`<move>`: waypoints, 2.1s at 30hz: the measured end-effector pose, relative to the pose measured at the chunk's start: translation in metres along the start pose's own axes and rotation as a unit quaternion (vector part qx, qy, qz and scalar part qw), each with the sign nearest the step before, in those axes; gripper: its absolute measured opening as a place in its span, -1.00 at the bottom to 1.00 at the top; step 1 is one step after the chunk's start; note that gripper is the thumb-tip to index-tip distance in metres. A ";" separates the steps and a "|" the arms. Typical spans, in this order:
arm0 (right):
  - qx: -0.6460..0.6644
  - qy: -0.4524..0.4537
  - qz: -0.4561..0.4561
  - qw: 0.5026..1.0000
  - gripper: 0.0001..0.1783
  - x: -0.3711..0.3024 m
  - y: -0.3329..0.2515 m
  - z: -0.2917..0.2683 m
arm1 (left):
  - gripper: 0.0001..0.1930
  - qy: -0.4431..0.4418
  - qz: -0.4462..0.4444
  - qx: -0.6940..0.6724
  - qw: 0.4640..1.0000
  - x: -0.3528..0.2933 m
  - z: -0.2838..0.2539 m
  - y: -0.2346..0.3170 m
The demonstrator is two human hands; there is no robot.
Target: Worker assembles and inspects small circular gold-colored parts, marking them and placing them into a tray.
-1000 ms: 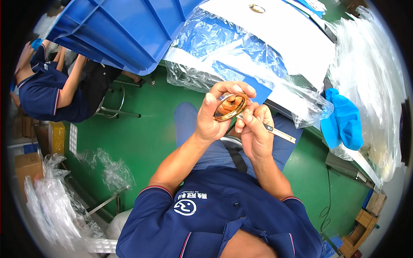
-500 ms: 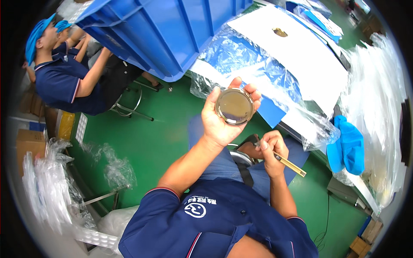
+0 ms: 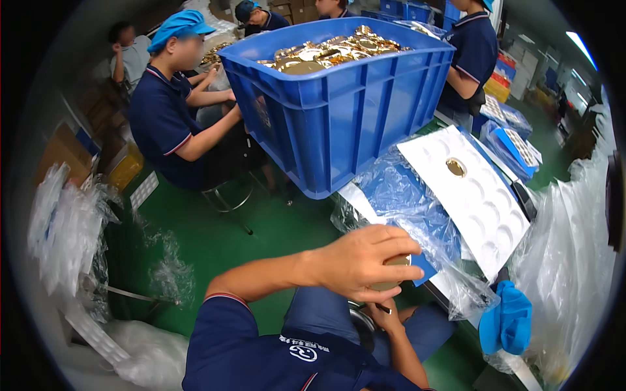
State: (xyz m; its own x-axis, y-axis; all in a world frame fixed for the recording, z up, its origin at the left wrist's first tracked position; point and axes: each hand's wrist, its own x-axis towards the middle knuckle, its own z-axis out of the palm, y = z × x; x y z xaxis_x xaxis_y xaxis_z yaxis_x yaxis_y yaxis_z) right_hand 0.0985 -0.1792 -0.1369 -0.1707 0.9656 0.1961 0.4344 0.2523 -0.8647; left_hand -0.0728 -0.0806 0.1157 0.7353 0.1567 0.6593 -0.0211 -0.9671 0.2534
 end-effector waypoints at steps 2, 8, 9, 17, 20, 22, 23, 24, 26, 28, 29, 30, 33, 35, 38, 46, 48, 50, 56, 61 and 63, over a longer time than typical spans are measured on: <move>-0.017 -0.013 0.012 1.000 -0.76 -0.001 0.001 0.002 | -0.64 0.064 0.050 0.113 0.990 0.011 -0.028 -0.001; -0.021 -0.056 0.060 0.996 -0.70 -0.005 0.006 0.010 | -0.65 0.262 0.050 0.300 0.916 0.053 -0.116 -0.037; -0.017 -0.067 0.070 0.995 -0.69 -0.005 0.007 0.012 | -0.66 0.279 0.032 0.327 0.902 0.060 -0.133 -0.050; -0.038 -0.076 0.114 0.990 -0.65 -0.008 0.036 0.021 | -0.58 -0.005 -0.346 0.302 0.888 0.084 -0.215 -0.183; -0.042 -0.095 0.150 0.983 -0.66 -0.009 0.038 0.022 | -0.53 -0.134 -0.369 0.408 0.825 0.081 -0.205 -0.200; -0.041 -0.099 0.143 0.984 -0.65 -0.011 0.044 0.024 | -0.51 -0.215 -0.440 0.290 0.822 0.088 -0.203 -0.199; -0.040 -0.098 0.142 0.984 -0.65 -0.010 0.042 0.024 | -0.48 -0.196 -0.460 0.248 0.830 0.085 -0.203 -0.203; -0.037 -0.097 0.140 0.985 -0.64 -0.010 0.041 0.024 | -0.45 -0.176 -0.478 0.206 0.835 0.080 -0.203 -0.206; -0.043 -0.102 0.149 0.983 -0.64 -0.010 0.046 0.025 | -0.43 -0.173 -0.489 0.181 0.836 0.081 -0.204 -0.208; -0.050 -0.105 0.161 0.980 -0.64 -0.012 0.050 0.026 | -0.42 -0.171 -0.498 0.153 0.836 0.084 -0.202 -0.197; -0.039 -0.107 0.163 0.980 -0.64 -0.011 0.051 0.026 | -0.44 -0.171 -0.493 0.156 0.839 0.086 -0.204 -0.186; -0.028 -0.109 0.165 0.980 -0.64 -0.011 0.051 0.026 | -0.47 -0.172 -0.488 0.158 0.841 0.086 -0.205 -0.180; -0.016 -0.117 0.192 0.974 -0.63 -0.009 0.042 0.025 | -0.50 -0.120 -0.445 0.179 0.869 0.078 -0.202 -0.189; -0.001 -0.120 0.169 0.978 -0.67 -0.006 0.032 0.022 | -0.51 -0.081 -0.392 0.206 0.893 0.073 -0.203 -0.198; 0.025 -0.112 0.165 0.980 -0.73 -0.003 0.020 0.020 | -0.55 0.039 -0.275 0.293 0.915 0.073 -0.202 -0.209; -0.009 -0.073 0.100 0.992 -0.76 -0.001 0.025 0.022 | -0.75 0.358 -0.159 0.261 0.882 0.078 -0.206 -0.196; -0.004 -0.023 0.104 0.994 -0.82 -0.002 0.026 0.022 | -0.76 0.373 -0.140 0.275 0.875 0.078 -0.209 -0.189; 0.026 -0.019 0.129 0.991 -0.81 -0.006 0.035 0.024 | -0.77 0.401 -0.106 0.267 0.870 0.079 -0.209 -0.179; 0.052 -0.035 0.178 0.982 -0.75 -0.020 0.023 0.020 | -0.79 0.346 -0.026 0.301 0.888 0.063 -0.179 -0.138; 0.103 -0.040 0.078 0.991 -0.75 -0.013 0.013 -0.001 | -0.78 0.239 -0.037 0.468 0.850 0.036 -0.150 -0.138; 0.098 -0.055 0.081 0.990 -0.80 -0.004 0.007 -0.001 | -0.79 0.244 0.044 0.539 0.805 0.013 -0.171 -0.159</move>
State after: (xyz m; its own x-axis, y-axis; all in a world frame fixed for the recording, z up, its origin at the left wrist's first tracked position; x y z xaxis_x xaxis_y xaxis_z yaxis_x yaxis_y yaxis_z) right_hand 0.1037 -0.1811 -0.1433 -0.2120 0.9773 0.0044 0.2859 0.0664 -0.9559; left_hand -0.1758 0.1091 0.2048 0.4035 -0.1166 0.9075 0.7356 -0.5485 -0.3975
